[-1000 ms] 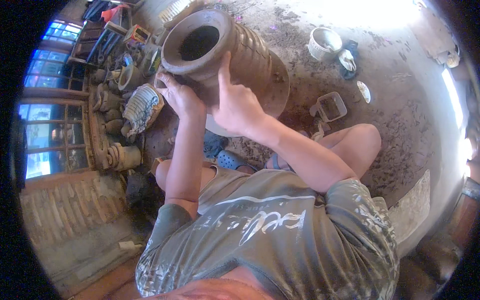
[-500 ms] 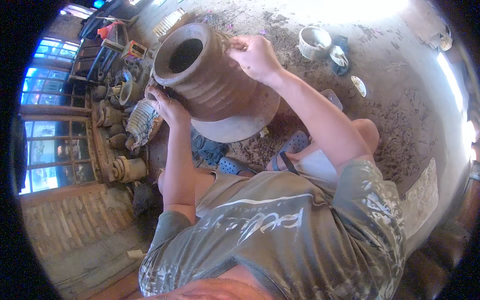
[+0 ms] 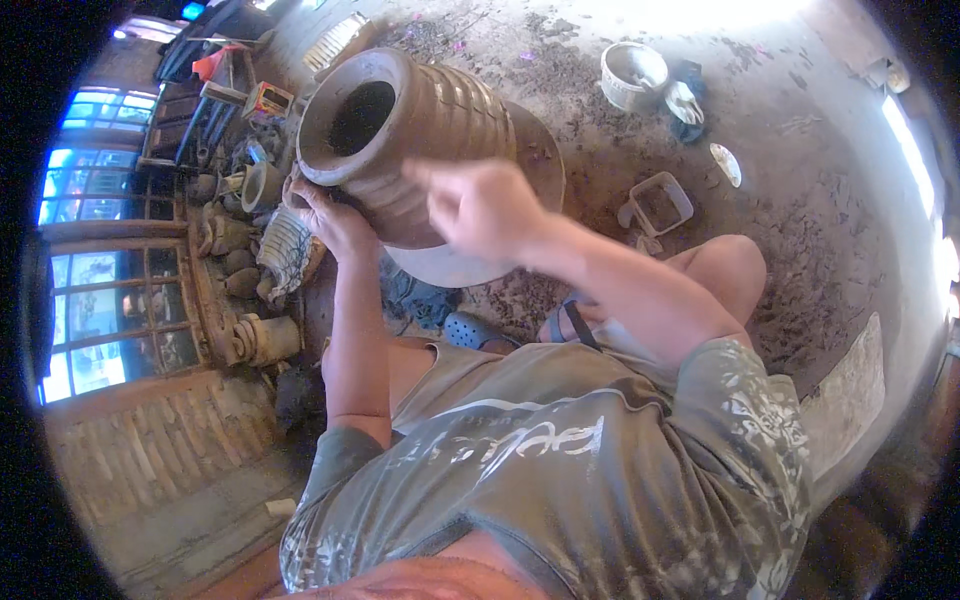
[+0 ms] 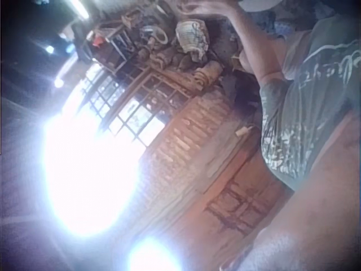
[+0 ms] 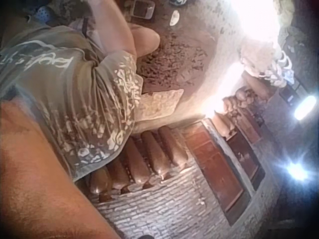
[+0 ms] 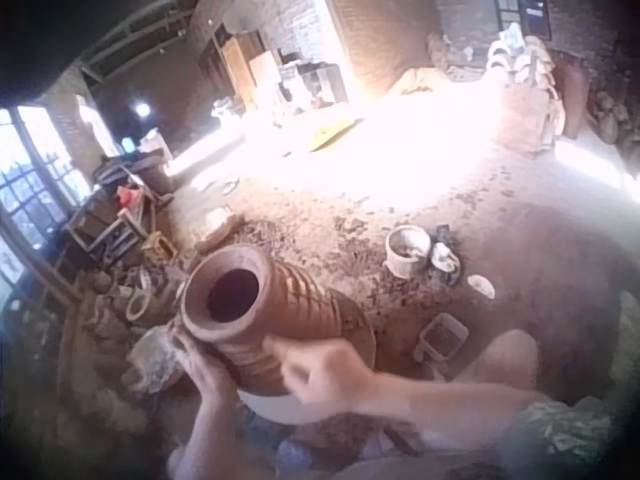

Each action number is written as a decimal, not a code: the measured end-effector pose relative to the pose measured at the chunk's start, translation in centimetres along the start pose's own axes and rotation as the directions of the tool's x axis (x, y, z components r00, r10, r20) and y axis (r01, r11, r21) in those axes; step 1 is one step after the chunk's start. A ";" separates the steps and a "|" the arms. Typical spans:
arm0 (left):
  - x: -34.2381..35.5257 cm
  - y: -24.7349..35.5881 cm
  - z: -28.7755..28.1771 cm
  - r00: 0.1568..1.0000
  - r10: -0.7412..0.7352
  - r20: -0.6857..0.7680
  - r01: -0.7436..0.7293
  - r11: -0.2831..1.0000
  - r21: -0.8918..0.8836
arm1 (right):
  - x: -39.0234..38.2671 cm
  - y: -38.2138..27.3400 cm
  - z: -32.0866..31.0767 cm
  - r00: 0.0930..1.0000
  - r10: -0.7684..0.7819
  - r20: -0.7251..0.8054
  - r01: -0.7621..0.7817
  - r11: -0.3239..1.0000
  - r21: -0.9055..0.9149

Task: The person shapes a clay pot on a pottery wheel by using hands to smooth the interior and exterior walls and using a curved tool to scrape and refine the shape.

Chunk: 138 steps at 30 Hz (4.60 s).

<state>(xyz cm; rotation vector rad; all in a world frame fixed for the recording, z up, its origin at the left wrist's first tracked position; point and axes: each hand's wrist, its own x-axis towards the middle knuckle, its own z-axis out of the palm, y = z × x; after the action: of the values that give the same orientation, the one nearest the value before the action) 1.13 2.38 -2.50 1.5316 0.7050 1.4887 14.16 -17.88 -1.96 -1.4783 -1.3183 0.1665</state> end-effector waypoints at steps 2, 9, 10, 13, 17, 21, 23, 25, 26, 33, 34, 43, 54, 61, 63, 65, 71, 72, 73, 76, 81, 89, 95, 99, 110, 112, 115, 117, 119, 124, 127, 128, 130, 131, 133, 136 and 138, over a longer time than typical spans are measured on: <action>0.2 -0.2 -0.7 1.000 0.016 0.001 -0.016 0.997 0.075 | 4.5 0.8 -3.3 0.956 0.292 -0.022 -0.291 0.955 0.051; 0.7 0.1 0.0 0.999 -0.010 0.036 0.010 1.000 -0.014 | 9.0 4.6 -6.5 0.904 0.338 0.261 -0.368 0.927 0.077; 0.7 0.1 -0.1 1.000 -0.001 0.025 0.000 0.999 0.033 | 8.5 4.1 -6.5 0.910 0.324 0.258 -0.336 0.942 0.000; 0.7 0.5 0.0 0.999 0.009 0.034 -0.010 1.000 0.015 | 8.7 3.8 -6.4 0.935 0.305 0.183 -0.292 0.952 -0.092; 0.4 1.5 0.5 0.999 -0.007 0.039 0.004 0.998 0.058 | 10.6 5.7 -6.3 0.931 0.297 0.213 -0.302 0.953 -0.007; 0.3 1.4 0.3 1.000 -0.010 0.005 0.009 0.996 0.085 | 9.6 4.6 -5.8 0.934 0.274 0.228 -0.284 0.959 0.012; 0.2 1.5 0.5 1.000 -0.016 0.009 0.015 0.996 0.092 | 8.3 4.2 -5.2 0.954 0.257 0.152 -0.253 0.966 -0.046; 0.2 1.5 0.4 0.999 -0.033 0.015 0.032 0.997 0.066 | 7.0 3.2 -4.7 0.952 0.272 0.141 -0.267 0.962 -0.055; 0.2 1.3 0.3 0.999 -0.038 0.008 0.037 0.998 0.054 | 6.4 2.7 -4.5 0.951 0.279 0.136 -0.274 0.960 -0.059; 0.1 1.0 0.7 0.999 -0.048 -0.011 0.048 0.999 -0.006 | 3.1 -0.6 -1.5 0.981 0.185 0.050 -0.183 0.983 -0.033; 0.1 1.4 0.8 0.999 -0.047 -0.001 0.047 0.998 -0.032 | 2.8 -1.2 -1.2 0.979 0.195 0.061 -0.192 0.980 -0.041; 0.1 2.8 0.0 0.990 -0.071 -0.124 0.056 0.991 -0.118 | -4.0 -5.0 4.3 0.986 -0.071 0.152 0.085 0.992 -0.090; -11.5 9.8 -4.4 0.578 -0.444 0.684 0.365 0.891 0.270 | -6.0 -2.3 -0.4 0.924 -0.315 0.218 0.349 0.927 -0.140; -13.6 7.5 -3.6 0.453 -0.444 0.773 0.467 0.857 0.218 | -7.3 -2.2 -0.1 0.956 -0.260 0.137 0.282 0.941 -0.186; -14.2 6.5 -3.8 0.400 -0.454 0.796 0.497 0.837 0.227 | -8.3 -1.1 -0.8 0.935 -0.233 0.268 0.292 0.934 -0.205; -14.5 5.3 -4.1 0.303 -0.499 0.812 0.525 0.799 0.295 | -8.9 -0.6 -1.4 0.918 -0.205 0.341 0.288 0.934 -0.212; -12.9 7.3 -4.4 0.248 -0.486 0.838 0.512 0.800 0.313 | -8.0 -3.2 -2.2 0.980 -0.082 0.179 0.078 0.997 0.029; -13.6 7.3 -4.0 0.311 -0.469 0.827 0.551 0.798 0.245 | -8.0 -3.0 -2.5 0.982 -0.067 0.177 0.059 0.997 0.050; -14.8 7.1 -3.6 0.375 -0.454 0.808 0.583 0.793 0.176 | -8.1 -2.8 -2.7 0.983 -0.052 0.177 0.040 0.997 0.072; -16.0 5.6 -3.9 0.379 -0.423 0.823 0.557 0.815 0.162 | -9.2 -1.5 -2.5 0.977 -0.061 0.204 0.056 0.998 0.028; -15.1 7.3 -4.3 0.265 -0.607 0.749 0.719 0.642 0.267 | -8.8 -2.8 -3.1 0.946 -0.210 0.246 0.248 0.959 -0.137; -14.0 8.4 -3.0 0.302 -0.593 0.746 0.785 0.599 0.159 | -7.6 -2.5 -3.0 0.970 -0.151 0.189 0.171 0.981 -0.095; -14.0 7.1 -2.5 0.611 -0.466 0.641 0.614 0.789 -0.012 | -7.0 -2.1 -2.8 0.971 0.211 0.114 -0.224 0.968 0.112; -10.1 6.1 -1.7 0.929 -0.367 0.037 0.368 0.913 -0.178 | -3.9 -0.2 -2.9 0.907 0.419 -0.045 -0.390 0.875 0.287; -3.3 3.2 2.8 0.965 -0.129 -0.229 0.113 0.990 -0.082 | 2.5 -0.8 -3.0 0.982 0.181 -0.062 -0.183 0.982 -0.035; -2.9 2.5 2.5 0.974 -0.097 -0.204 0.086 0.994 -0.062 | 2.7 -0.3 -2.9 0.998 0.057 -0.035 -0.061 0.993 -0.099; -2.5 2.1 1.9 0.983 -0.120 -0.139 0.116 0.993 -0.036 | 2.7 -0.4 -2.2 0.999 -0.026 -0.044 0.021 0.994 -0.109; -2.1 1.8 1.5 0.987 -0.128 -0.100 0.125 0.992 -0.032 | 2.5 -0.4 -1.5 0.997 -0.024 -0.071 0.016 0.993 -0.116; -1.6 1.3 1.1 0.991 -0.106 -0.078 0.103 0.994 -0.042 | 2.3 -0.7 -0.9 0.995 -0.017 -0.101 0.009 0.996 -0.083; -0.8 1.2 0.7 0.997 -0.066 -0.039 0.067 0.997 0.026 | 2.6 -1.4 -0.4 0.990 -0.086 -0.107 0.076 0.992 -0.099; -0.5 1.6 0.4 0.998 -0.057 -0.015 0.059 0.994 0.094 | 2.6 -1.9 -0.3 0.987 -0.152 -0.058 0.144 0.982 -0.122; -0.4 1.8 0.4 0.999 -0.054 -0.005 0.054 0.992 0.115 | 2.7 -1.9 -0.2 0.982 -0.175 -0.066 0.164 0.975 -0.152; 0.2 0.3 0.2 1.000 -0.007 -0.024 0.011 0.991 0.136 | 2.6 -2.0 0.2 0.973 -0.219 -0.075 0.199 0.957 -0.210; 0.4 -0.4 -0.1 0.999 0.014 -0.034 -0.009 0.989 0.148 | 2.6 -2.1 0.3 0.973 -0.219 -0.069 0.200 0.956 -0.214; 0.6 -1.0 -0.3 0.999 0.028 -0.030 -0.023 0.988 0.153 | 2.9 -2.3 0.6 0.973 -0.221 -0.061 0.203 0.953 -0.224; 0.4 0.5 0.0 1.000 -0.007 0.002 0.007 0.991 0.130 | 2.4 -3.4 0.9 0.988 -0.135 -0.076 0.120 0.978 -0.169; 0.4 1.1 0.2 1.000 -0.018 0.010 0.017 0.990 0.141 | 2.8 -2.9 1.3 0.982 -0.173 -0.081 0.156 0.970 -0.184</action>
<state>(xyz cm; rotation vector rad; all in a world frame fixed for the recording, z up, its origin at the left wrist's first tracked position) 1.21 2.14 -1.37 1.6344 0.8301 1.4418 12.53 -15.53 1.18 -1.4970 -1.3983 -0.1320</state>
